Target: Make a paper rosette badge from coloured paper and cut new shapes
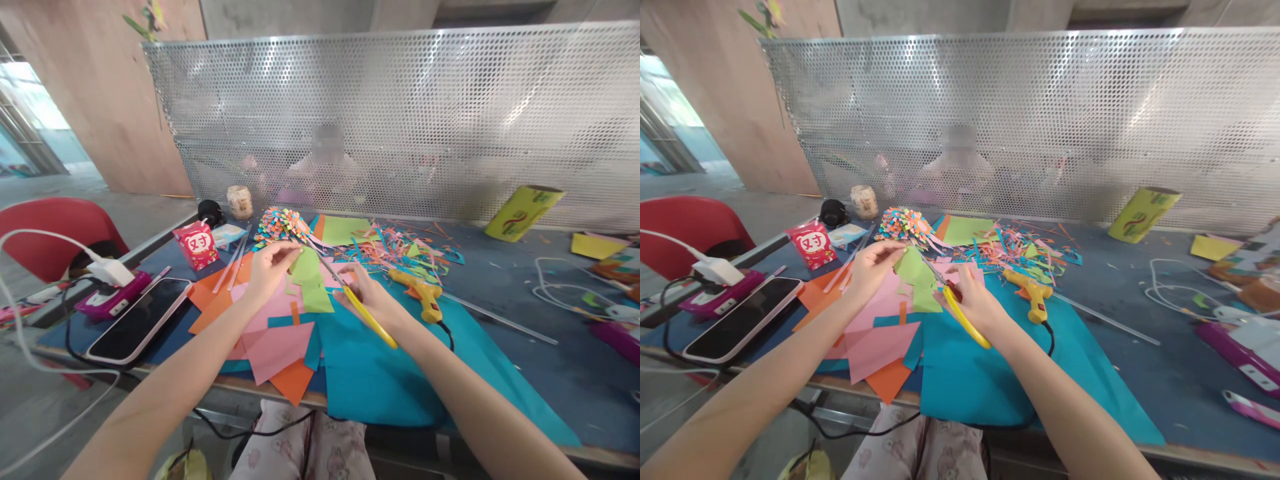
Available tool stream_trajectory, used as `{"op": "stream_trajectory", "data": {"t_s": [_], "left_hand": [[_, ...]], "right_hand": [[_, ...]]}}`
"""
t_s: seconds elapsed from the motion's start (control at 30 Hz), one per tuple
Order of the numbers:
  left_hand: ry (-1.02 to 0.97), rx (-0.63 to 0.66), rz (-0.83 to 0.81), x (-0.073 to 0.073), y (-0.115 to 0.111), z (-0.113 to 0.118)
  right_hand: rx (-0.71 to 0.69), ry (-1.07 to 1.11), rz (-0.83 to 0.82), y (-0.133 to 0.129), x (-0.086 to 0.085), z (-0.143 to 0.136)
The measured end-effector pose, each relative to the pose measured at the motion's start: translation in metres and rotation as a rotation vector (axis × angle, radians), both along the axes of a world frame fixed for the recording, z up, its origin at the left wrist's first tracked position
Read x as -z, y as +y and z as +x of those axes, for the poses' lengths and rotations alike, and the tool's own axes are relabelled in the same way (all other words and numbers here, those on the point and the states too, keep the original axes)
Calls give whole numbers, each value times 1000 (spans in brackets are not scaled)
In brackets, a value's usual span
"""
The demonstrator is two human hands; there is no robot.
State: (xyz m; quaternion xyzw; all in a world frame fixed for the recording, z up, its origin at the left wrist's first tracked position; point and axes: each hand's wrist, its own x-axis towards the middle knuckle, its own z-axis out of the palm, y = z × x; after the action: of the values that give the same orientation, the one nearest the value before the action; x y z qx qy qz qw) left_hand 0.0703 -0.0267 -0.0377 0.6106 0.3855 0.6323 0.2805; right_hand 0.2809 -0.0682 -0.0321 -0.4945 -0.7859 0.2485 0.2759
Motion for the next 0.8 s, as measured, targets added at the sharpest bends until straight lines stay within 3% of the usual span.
{"op": "stream_trajectory", "data": {"t_s": [0.6,0.8], "left_hand": [[39,-17,-3,-1,-4,1],[-37,-20,-42,-1,-4,2]], "right_hand": [[13,-62,3,-2,-1,1],[20,-72,-10,-2,-3,0]]}}
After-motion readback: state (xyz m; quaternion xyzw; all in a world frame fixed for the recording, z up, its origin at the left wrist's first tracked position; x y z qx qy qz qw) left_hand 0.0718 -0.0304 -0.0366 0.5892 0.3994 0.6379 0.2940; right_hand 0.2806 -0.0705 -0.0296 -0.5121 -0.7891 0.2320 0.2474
